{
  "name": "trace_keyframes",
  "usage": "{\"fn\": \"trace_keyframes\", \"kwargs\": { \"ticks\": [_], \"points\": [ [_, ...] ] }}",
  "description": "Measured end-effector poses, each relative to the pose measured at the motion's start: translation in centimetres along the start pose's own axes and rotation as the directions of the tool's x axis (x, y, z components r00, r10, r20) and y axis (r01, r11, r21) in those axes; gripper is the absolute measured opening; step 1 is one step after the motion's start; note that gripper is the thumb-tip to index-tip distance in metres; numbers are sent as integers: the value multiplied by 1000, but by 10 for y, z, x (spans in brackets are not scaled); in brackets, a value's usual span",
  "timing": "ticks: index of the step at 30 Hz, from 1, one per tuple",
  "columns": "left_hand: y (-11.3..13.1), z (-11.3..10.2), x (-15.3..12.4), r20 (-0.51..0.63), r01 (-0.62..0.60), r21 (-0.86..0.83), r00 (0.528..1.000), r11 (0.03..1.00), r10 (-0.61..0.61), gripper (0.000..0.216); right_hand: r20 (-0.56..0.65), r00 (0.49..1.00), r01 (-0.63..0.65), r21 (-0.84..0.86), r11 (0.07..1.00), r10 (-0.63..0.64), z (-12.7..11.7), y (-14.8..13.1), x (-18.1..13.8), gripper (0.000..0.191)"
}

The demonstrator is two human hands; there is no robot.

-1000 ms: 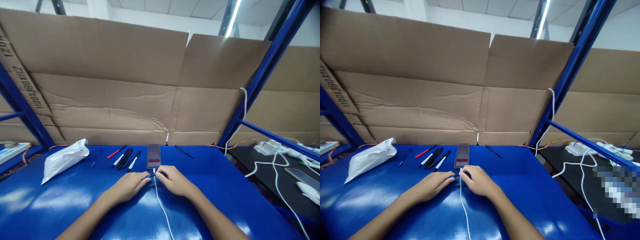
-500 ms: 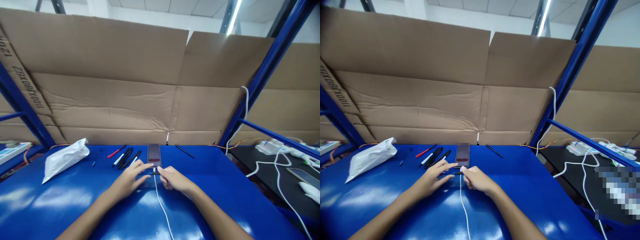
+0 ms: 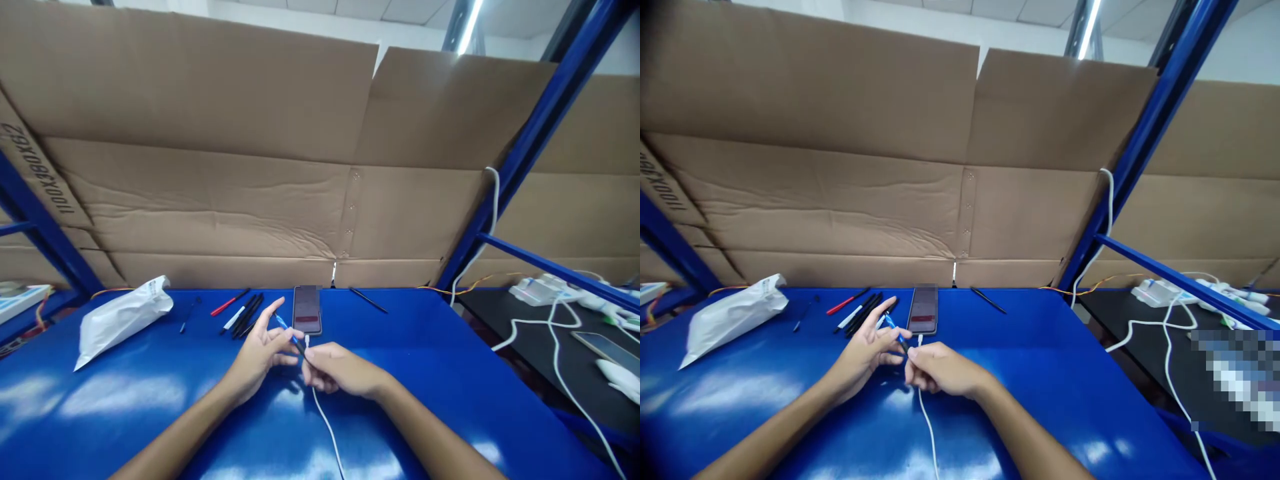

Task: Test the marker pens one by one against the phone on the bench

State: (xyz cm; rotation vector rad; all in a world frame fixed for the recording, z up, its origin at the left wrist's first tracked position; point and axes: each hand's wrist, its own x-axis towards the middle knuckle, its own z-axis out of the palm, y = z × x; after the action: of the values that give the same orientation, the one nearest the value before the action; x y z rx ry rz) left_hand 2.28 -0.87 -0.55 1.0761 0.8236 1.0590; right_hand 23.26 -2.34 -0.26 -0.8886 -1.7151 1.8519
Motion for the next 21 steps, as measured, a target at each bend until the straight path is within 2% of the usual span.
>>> {"fn": "trace_keyframes", "kwargs": {
  "ticks": [3, 5, 8, 10, 16, 21],
  "points": [
    [4, -1, -3, 61, -9, 44, 998, 999, 7, 104, 81, 997, 0, -79, 997, 6, 3, -3, -2, 68],
    [8, -5, -2, 11, -75, 43, 997, 996, 74, 98, 102, 995, 4, -82, 997, 4, 2, -4, -2, 70],
    [16, -10, 1, -126, -168, 35, 977, 985, 171, 97, 11, 1000, 7, -62, 998, -7, -3, -3, 0, 71],
    [18, -11, 3, -164, -184, 46, 968, 982, 189, 102, -59, 998, 2, -59, 998, -5, -6, -1, 1, 69],
    [16, -12, 5, -128, -201, 109, 968, 974, 214, 113, -93, 996, -1, -58, 998, -4, -9, 0, 2, 68],
    [14, -17, 6, -99, -179, 148, 976, 973, 194, 96, -114, 993, 23, -17, 1000, -25, -9, -2, 1, 68]
  ]
}}
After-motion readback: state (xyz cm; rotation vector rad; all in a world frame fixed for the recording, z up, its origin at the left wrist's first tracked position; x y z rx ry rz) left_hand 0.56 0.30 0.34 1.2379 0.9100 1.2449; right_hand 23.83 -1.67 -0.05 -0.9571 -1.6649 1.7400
